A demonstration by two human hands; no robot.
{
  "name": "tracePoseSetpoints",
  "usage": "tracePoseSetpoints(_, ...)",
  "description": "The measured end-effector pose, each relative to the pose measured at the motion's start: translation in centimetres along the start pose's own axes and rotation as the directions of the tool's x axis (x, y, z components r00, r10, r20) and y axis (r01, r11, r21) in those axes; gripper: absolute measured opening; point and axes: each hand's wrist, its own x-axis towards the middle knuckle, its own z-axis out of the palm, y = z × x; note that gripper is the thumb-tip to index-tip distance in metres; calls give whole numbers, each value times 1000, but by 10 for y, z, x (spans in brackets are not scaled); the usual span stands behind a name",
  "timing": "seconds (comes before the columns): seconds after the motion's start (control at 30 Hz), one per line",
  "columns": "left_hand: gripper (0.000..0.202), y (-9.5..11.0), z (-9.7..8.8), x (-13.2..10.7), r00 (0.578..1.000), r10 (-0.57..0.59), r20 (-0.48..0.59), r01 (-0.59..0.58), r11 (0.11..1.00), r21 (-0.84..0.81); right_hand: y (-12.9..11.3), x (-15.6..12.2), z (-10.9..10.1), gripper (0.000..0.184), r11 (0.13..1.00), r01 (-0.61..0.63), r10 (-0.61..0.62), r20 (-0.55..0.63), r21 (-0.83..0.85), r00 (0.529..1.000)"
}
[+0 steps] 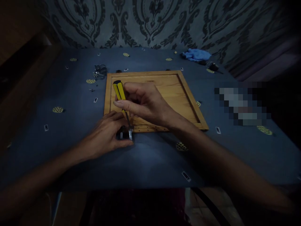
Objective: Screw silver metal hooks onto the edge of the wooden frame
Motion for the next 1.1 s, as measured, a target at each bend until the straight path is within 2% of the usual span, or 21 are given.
tracePoseSetpoints(0.33, 31, 1, -1, 0, 1000, -5, 11, 5, 1000, 5, -3, -6, 1, 33, 990, -16, 24, -54, 137, 998)
tracePoseSetpoints(0.47, 31, 0, -1, 0, 1000, 7, 12, -7, 1000, 22, -6, -5, -2, 31, 977, -69, 70, 4, 203, 998)
tracePoseSetpoints(0.7, 35, -1, 0, 0, 1000, -17, 19, 17, 999, 28, -7, -8, -12, 32, 975, -148, 133, 101, 166, 986)
tracePoseSetpoints(1.1, 36, -1, 0, 1, 1000, 2, 12, -2, 1000, 29, -4, -3, -4, 28, 978, -105, 96, 57, 180, 994)
